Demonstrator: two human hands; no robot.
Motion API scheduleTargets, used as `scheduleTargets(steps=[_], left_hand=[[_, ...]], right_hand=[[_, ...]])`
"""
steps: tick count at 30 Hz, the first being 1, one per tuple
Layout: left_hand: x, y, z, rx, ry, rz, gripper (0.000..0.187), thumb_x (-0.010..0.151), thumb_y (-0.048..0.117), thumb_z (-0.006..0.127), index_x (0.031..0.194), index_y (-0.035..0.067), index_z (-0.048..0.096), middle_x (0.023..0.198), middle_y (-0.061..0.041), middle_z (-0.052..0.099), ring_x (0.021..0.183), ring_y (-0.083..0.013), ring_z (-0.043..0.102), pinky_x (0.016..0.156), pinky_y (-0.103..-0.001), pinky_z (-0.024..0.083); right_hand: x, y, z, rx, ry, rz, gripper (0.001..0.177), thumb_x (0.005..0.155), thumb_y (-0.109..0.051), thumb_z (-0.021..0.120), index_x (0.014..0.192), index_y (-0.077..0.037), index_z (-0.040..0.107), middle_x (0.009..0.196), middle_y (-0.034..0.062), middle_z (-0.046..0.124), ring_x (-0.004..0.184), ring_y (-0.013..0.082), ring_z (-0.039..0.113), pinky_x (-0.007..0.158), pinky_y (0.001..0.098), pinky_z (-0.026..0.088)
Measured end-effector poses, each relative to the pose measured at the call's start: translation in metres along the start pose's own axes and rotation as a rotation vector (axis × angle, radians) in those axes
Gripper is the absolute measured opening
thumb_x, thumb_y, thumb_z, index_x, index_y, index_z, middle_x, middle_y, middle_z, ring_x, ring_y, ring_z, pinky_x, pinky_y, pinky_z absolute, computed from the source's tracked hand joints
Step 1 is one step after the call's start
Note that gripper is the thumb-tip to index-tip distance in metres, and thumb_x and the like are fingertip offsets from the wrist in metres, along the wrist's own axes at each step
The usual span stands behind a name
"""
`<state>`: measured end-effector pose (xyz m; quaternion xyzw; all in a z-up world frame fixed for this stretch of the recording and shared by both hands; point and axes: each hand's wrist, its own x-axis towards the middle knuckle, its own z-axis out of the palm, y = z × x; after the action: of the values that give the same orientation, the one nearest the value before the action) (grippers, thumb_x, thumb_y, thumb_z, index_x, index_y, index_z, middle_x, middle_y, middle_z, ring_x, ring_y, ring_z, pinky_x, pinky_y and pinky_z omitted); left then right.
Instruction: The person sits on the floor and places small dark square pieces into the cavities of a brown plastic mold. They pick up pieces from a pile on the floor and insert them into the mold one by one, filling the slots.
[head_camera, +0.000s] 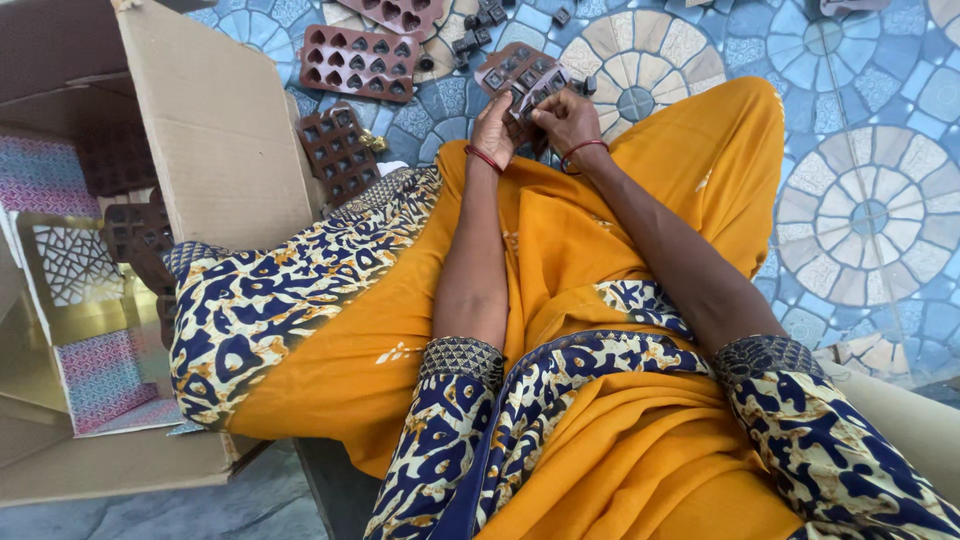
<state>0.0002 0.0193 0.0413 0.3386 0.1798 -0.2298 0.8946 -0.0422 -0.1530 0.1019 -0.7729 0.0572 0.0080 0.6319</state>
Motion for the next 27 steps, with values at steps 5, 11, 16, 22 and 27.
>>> scheduleTargets(steps=[5, 11, 16, 22, 27], left_hand=[[0.005, -0.006, -0.008, 0.017, -0.031, -0.03, 0.031, 0.091, 0.027, 0.069, 0.121, 0.017, 0.068, 0.103, -0.006, 0.073, 0.085, -0.0224, 0.073, 0.072, -0.043, 0.061], [0.035, -0.023, -0.027, 0.084, 0.45, 0.116, 0.053, 0.089, 0.032, 0.079, 0.13, 0.0, 0.067, 0.124, -0.011, 0.07, 0.11, -0.0252, 0.065, 0.092, -0.04, 0.053], [0.037, -0.021, -0.047, 0.366, 0.782, 0.05, 0.061, 0.087, 0.042, 0.074, 0.129, -0.001, 0.068, 0.129, -0.015, 0.068, 0.111, -0.0271, 0.064, 0.093, -0.04, 0.052], [0.041, -0.03, -0.044, 0.323, 0.862, 0.08, 0.063, 0.082, 0.045, 0.072, 0.124, -0.002, 0.069, 0.121, -0.018, 0.073, 0.105, -0.0303, 0.07, 0.085, -0.043, 0.055], [0.047, -0.029, -0.055, 0.573, 0.899, 0.04, 0.062, 0.084, 0.052, 0.071, 0.113, -0.003, 0.075, 0.11, -0.019, 0.077, 0.099, -0.0293, 0.073, 0.086, -0.038, 0.054]], right_hand=[[-0.003, 0.0, 0.001, -0.456, 0.148, -0.033, 0.031, 0.078, -0.029, 0.091, 0.078, -0.006, 0.07, 0.074, 0.0102, 0.071, 0.069, 0.0266, 0.069, 0.063, 0.0411, 0.052], [-0.003, 0.018, 0.004, -0.561, 0.018, -0.006, 0.038, 0.081, -0.04, 0.085, 0.08, -0.005, 0.07, 0.077, 0.0158, 0.071, 0.074, 0.0352, 0.069, 0.067, 0.0479, 0.052], [0.005, 0.032, 0.001, -0.603, -0.009, -0.094, 0.034, 0.085, -0.034, 0.085, 0.082, -0.003, 0.072, 0.08, 0.018, 0.071, 0.075, 0.0363, 0.069, 0.068, 0.0465, 0.054], [0.055, 0.045, -0.017, -0.404, 0.016, -0.008, 0.005, 0.086, -0.008, 0.078, 0.09, -0.008, 0.076, 0.086, 0.0089, 0.079, 0.077, 0.0181, 0.076, 0.072, 0.0304, 0.059], [0.09, 0.041, -0.025, -0.596, 0.074, -0.043, 0.022, 0.078, -0.011, 0.087, 0.096, -0.008, 0.075, 0.091, 0.0111, 0.075, 0.081, 0.0271, 0.072, 0.074, 0.0394, 0.056]])
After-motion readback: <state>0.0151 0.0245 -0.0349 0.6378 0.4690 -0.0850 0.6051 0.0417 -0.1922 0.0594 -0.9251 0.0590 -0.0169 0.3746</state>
